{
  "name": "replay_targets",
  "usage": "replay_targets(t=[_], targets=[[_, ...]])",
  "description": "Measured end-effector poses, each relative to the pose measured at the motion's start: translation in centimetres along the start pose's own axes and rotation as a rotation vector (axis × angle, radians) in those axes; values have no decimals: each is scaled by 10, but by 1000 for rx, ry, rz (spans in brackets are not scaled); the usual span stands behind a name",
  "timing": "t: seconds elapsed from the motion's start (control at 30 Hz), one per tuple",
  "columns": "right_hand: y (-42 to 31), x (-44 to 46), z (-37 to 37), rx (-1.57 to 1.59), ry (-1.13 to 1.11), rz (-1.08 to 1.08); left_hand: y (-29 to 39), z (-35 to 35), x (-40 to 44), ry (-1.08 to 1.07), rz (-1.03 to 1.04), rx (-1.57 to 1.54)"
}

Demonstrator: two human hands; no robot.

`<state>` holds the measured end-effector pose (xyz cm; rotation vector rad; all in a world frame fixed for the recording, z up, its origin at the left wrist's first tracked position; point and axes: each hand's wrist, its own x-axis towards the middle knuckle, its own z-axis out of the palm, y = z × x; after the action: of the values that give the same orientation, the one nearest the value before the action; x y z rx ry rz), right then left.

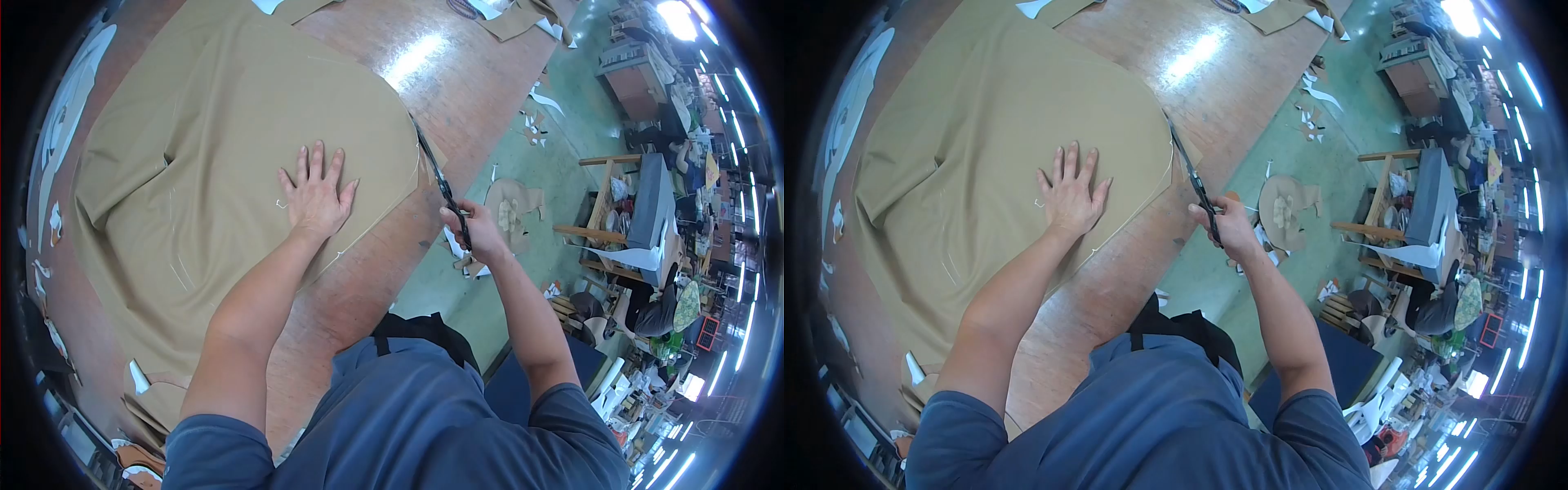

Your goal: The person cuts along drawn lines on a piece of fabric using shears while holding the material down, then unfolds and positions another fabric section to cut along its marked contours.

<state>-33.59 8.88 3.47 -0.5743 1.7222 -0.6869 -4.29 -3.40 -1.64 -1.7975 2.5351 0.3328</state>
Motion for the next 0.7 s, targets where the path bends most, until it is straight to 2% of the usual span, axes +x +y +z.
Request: replay_targets(t=[0.53, 0.7], targets=[[-8, -3, -8, -38, -24, 24, 1, -8, 1, -70, -6, 12], [-12, -3, -14, -52, -31, 36, 0, -2, 0, -19, -1, 4]])
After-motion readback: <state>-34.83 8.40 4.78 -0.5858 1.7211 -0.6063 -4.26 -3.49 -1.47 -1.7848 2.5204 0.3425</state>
